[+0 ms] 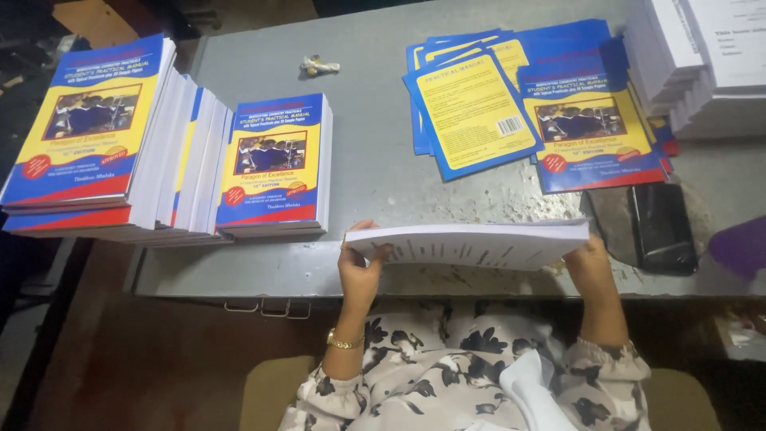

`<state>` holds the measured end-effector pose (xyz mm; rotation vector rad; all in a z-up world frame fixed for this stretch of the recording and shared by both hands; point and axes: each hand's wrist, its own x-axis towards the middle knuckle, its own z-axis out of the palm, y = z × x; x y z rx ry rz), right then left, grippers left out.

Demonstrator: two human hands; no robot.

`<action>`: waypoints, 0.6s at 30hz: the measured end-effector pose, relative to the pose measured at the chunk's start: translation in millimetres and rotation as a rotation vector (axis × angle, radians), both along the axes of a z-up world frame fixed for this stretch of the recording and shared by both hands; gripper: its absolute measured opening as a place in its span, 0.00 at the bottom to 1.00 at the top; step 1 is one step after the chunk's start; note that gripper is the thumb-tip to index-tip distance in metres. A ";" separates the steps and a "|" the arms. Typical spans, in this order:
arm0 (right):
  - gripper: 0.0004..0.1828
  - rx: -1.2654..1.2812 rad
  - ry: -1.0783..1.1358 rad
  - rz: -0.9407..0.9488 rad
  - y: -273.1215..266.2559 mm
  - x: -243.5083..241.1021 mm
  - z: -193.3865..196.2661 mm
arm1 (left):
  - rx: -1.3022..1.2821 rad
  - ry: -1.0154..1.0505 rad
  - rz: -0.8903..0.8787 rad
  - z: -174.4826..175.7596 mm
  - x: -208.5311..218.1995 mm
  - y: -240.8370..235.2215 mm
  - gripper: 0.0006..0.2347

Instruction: The person is assembling printed books by inserting internal pages into covers and organizing them into stacks on a table.

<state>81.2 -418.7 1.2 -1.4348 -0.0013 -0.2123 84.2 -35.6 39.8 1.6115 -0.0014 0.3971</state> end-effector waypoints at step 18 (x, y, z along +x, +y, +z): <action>0.45 -0.243 -0.326 -0.106 72.2 -9.9 53.1 | 0.023 -0.033 -0.039 7.4 -0.3 -6.7 0.24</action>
